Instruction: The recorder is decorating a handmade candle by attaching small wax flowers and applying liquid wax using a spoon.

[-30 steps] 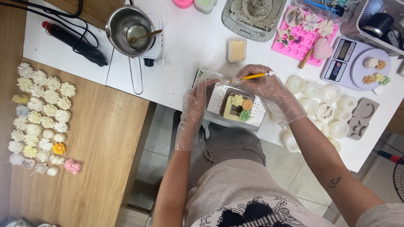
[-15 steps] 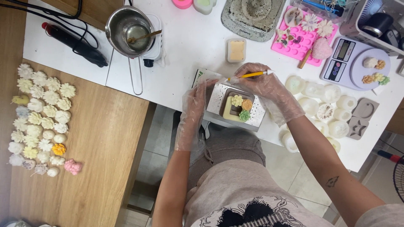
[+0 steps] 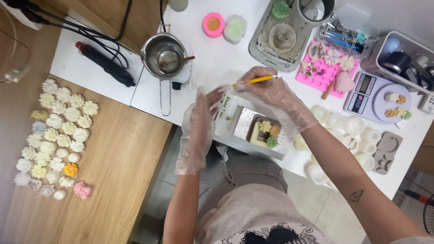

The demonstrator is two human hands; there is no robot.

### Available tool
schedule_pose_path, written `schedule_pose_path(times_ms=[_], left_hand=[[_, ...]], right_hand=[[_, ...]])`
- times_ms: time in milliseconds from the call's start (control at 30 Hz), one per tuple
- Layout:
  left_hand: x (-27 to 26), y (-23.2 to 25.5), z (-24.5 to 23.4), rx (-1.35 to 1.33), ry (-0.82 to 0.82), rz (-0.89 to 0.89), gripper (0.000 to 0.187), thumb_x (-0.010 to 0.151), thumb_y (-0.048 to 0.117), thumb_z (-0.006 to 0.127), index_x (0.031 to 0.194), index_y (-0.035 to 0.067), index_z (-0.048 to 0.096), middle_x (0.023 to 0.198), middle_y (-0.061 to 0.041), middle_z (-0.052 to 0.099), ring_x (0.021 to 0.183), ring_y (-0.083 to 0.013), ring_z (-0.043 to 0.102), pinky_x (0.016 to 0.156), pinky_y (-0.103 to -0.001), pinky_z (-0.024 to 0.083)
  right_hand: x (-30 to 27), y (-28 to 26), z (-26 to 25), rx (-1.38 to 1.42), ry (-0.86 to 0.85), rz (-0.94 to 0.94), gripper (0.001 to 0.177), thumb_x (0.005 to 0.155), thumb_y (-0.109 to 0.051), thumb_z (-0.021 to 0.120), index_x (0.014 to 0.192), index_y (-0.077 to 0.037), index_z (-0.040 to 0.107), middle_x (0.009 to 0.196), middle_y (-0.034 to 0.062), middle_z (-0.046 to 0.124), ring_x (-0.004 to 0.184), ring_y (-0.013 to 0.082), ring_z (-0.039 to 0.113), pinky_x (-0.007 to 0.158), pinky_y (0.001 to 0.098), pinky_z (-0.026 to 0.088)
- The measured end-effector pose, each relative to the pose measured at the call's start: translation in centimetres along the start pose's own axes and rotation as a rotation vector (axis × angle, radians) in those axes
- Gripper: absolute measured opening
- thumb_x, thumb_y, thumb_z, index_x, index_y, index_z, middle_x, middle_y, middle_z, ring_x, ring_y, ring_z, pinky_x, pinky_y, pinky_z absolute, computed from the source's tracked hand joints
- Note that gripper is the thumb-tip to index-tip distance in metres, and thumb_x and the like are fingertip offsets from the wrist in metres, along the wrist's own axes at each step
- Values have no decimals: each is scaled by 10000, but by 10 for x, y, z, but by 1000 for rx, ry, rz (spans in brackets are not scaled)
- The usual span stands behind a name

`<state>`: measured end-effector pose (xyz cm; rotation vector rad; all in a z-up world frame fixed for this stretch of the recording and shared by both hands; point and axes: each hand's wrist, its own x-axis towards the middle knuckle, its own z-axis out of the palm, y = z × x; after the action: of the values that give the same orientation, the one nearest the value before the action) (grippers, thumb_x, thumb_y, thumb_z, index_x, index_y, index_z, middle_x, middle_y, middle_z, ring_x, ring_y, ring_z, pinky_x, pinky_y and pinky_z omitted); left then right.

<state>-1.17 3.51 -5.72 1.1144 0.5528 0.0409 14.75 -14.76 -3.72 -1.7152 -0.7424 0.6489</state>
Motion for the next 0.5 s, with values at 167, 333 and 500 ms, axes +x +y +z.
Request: schedule_pose_path(times_ms=[167,333,500], left_hand=[[0,77,-43,-239,35,80,752,1025,628,361,1417,24,579,1451,-114,605,1335,-248,524,1148,-418,345],[12,96,-95,-241,62,101,768,1016,621,316,1427,20,558,1481,-97,572,1350,-234,503,1154,-396,316],[41,86,-132,-189,75,-2,732,1029,573,330,1410,2,585,1463,-134,598,1380,-254,516,1162,-382,328]], right_hand=[[76,-53,57,88,-6,-32,187,968,-200,748,994,-25,686,981,54,742,920,107,739,853,264,620],[122,-27,123,245,91,-18,209,981,-208,739,1003,-7,686,909,70,748,848,106,709,802,258,602],[133,-13,155,425,379,82,247,935,-224,761,957,-5,649,843,54,715,746,95,668,714,256,596]])
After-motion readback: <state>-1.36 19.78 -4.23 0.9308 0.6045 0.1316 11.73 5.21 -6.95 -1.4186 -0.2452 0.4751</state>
